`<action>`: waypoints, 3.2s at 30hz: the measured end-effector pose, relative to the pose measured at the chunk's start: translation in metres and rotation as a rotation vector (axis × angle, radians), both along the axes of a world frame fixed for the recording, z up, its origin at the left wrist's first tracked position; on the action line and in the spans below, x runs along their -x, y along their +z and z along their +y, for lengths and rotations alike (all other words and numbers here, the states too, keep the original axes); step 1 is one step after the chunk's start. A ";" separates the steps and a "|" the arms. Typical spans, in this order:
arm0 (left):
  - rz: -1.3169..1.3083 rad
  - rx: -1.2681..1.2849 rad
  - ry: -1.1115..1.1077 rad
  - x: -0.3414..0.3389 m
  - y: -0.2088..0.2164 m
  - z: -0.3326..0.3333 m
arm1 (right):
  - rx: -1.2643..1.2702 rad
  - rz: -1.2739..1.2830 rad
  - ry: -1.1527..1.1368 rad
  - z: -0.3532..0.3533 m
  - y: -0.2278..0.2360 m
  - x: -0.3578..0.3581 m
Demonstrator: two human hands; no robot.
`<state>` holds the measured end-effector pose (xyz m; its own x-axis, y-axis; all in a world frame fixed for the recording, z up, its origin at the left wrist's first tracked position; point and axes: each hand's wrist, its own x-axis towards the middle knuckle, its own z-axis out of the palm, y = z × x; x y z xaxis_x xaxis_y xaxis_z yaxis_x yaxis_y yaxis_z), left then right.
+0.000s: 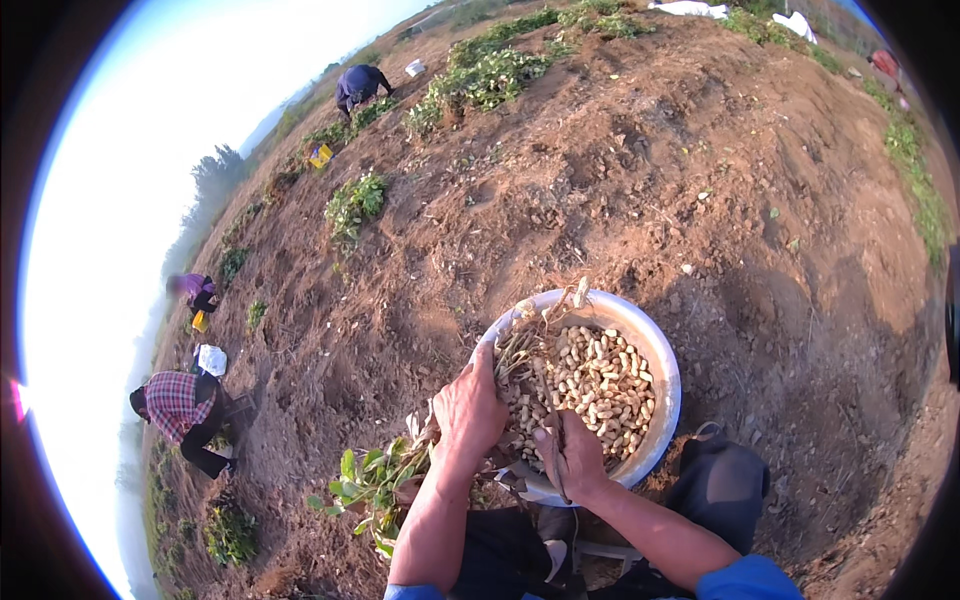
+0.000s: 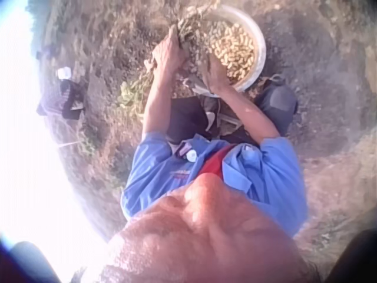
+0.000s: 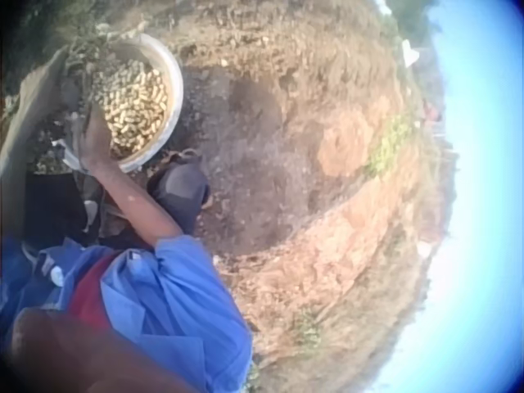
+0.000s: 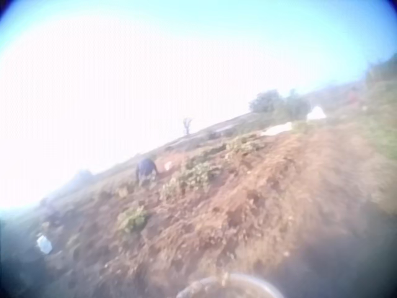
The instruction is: The person sits in a field and removes peanut pods from uprooted peanut plants by hand, placing the pods into a white bowl. The person repeatedly picks up plants, strips the pods, and discards the stems.
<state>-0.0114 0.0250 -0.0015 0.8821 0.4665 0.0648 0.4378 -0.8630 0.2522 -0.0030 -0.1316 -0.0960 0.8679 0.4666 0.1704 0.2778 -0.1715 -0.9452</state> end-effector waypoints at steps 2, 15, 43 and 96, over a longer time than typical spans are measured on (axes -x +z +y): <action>0.021 0.034 -0.013 0.002 0.001 0.000 | -0.018 0.009 -0.023 -0.001 0.007 -0.003; -0.089 -0.013 0.035 0.000 -0.001 -0.001 | -0.181 0.458 0.208 0.000 0.005 0.012; -0.107 -0.110 -0.045 0.004 0.003 -0.009 | 0.092 -0.219 -0.132 -0.003 0.020 -0.019; -0.102 -0.164 -0.133 0.006 0.003 -0.004 | -0.705 0.874 0.309 -0.011 0.032 -0.015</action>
<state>-0.0172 0.0205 0.0012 0.9202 0.3225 0.2220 0.2971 -0.9445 0.1405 0.0118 -0.1422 -0.0637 0.6839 0.7189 -0.1240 -0.5776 0.4299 -0.6940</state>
